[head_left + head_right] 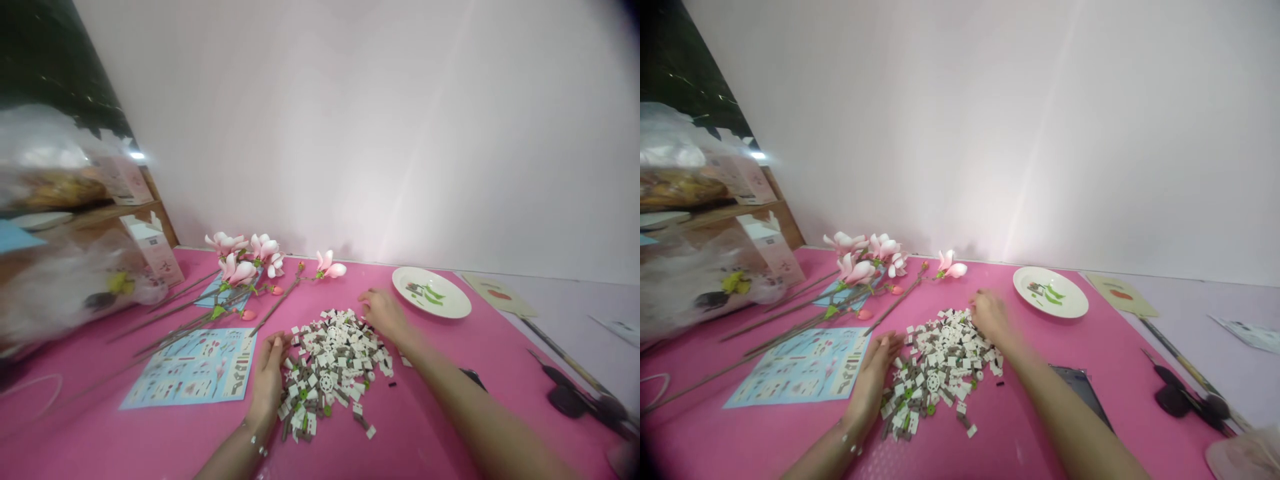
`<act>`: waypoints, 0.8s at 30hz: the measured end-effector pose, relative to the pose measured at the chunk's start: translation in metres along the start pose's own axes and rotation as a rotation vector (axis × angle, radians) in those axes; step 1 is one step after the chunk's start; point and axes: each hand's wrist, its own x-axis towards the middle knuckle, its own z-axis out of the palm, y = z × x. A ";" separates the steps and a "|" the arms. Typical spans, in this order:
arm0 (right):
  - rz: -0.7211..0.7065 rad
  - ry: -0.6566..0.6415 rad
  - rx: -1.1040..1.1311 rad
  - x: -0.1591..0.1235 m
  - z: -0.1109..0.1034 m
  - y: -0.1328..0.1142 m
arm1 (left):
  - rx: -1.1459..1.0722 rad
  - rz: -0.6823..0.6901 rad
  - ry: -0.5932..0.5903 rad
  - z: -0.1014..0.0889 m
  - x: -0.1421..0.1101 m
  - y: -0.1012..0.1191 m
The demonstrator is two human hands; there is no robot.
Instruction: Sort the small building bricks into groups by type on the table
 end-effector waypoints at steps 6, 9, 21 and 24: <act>-0.158 -0.097 0.062 -0.018 0.021 -0.048 | 0.002 0.019 0.000 -0.002 0.002 -0.003; -0.145 -0.107 0.131 -0.019 0.035 -0.048 | 0.025 0.025 -0.002 -0.003 0.004 -0.006; 0.047 -0.157 0.310 0.000 0.024 -0.001 | 0.054 0.023 -0.023 -0.001 0.001 -0.002; 0.007 -0.155 0.260 -0.010 0.021 -0.017 | 0.066 0.033 -0.017 -0.002 0.004 -0.006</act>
